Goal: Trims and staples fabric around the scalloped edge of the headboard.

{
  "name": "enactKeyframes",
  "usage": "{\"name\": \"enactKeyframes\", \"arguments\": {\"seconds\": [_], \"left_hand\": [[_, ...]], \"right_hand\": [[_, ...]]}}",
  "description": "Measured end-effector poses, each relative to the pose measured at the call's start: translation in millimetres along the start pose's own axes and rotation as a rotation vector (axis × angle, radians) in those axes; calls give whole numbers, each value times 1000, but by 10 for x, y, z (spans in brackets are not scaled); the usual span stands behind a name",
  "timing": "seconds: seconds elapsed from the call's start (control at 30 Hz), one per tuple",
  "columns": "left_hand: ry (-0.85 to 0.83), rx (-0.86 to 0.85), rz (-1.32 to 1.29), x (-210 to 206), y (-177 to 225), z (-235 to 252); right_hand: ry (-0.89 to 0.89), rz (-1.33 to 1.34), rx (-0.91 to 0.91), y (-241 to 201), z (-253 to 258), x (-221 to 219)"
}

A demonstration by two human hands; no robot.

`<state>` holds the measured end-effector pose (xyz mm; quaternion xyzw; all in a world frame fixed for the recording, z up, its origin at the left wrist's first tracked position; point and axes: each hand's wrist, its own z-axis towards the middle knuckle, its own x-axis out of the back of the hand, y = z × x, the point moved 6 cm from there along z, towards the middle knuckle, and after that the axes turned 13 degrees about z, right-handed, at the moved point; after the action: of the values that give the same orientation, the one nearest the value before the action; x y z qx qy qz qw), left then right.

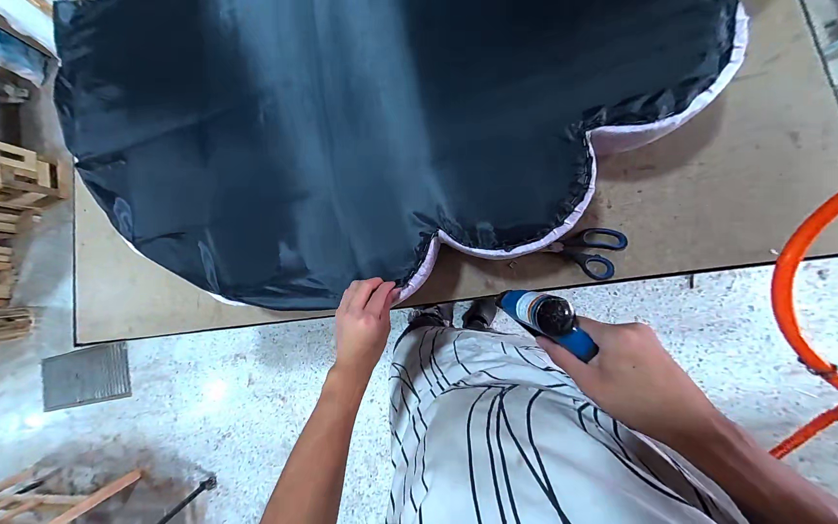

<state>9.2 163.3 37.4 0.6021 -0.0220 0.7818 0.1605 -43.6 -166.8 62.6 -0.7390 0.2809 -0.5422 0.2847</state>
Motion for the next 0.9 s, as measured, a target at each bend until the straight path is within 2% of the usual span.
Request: {"name": "enactKeyframes", "arguments": {"seconds": [0.13, 0.3, 0.4, 0.6, 0.67, 0.8, 0.9], "left_hand": [[73, -59, 54, -38, 101, -113], [-24, -164, 32, -102, 100, -103], [-72, -129, 59, -138, 126, -223], [-294, -69, 132, -38, 144, -490], [-375, -86, 90, -8, 121, -556], [-553, -92, -63, -40, -19, -666], [-584, -55, -154, -19, -148, -627]], "right_hand": [[-8, 1, -25, -62, 21, -58], [-42, 38, -80, -419, 142, -141], [-35, 71, -49, -697, 292, -282], [3, 38, -36, -1126, 465, -733], [18, 22, 9, -1224, 444, -859], [75, -73, -43, -1371, 342, -1032], [114, -121, -85, -1496, 284, -1090]]}}
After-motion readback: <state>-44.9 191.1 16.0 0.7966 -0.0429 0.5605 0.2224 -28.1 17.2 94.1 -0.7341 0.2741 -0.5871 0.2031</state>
